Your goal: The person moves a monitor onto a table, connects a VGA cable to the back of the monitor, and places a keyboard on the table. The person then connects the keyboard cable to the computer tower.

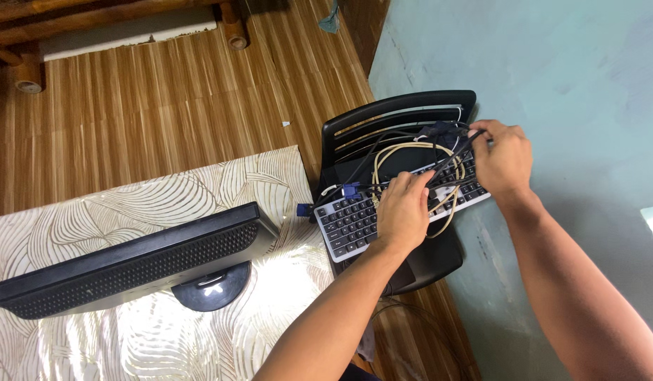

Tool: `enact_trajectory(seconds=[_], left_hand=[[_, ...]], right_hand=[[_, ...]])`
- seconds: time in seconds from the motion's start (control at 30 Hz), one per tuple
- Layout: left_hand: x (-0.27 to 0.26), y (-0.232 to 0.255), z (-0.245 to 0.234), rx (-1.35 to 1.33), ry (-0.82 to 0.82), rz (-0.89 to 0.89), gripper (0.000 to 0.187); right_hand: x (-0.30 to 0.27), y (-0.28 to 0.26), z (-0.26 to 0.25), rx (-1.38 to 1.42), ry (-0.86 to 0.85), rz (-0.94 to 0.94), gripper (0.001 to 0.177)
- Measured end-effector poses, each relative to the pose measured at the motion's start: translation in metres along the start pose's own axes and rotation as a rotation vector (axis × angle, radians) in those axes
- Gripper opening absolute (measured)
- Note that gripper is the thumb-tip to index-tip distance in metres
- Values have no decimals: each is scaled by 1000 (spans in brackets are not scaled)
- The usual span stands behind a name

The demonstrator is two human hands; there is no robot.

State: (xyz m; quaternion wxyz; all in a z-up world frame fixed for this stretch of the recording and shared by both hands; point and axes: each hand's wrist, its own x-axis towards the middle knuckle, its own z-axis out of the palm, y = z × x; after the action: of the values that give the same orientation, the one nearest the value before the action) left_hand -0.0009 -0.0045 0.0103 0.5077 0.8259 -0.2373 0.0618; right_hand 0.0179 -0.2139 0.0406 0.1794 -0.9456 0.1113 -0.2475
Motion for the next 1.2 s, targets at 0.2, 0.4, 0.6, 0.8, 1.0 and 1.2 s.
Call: enact_trajectory(seconds=[0.2,0.4,0.6,0.8,1.0,1.2], left_hand=[[5,15,-3,-15,61,88,36],[5,36,-15,-43,94,151,36],[1,61,-40,-134,153,187,23],[-27,70,-94,-228,120,179,15],[-58,76,-143,-185,122,99,15],[-91,75,-178,-259,38,11,19]], right_hand=[[8,-6,-24,-7,92,-73,14],[11,-23,-54,33,142,-35,13],[10,-46,-82,155,237,-77,9],[10,-53,-96,247,203,-43,13],[3,-58,-57,196,-121,46,25],[-31,-71,0,488,-421,94,34]])
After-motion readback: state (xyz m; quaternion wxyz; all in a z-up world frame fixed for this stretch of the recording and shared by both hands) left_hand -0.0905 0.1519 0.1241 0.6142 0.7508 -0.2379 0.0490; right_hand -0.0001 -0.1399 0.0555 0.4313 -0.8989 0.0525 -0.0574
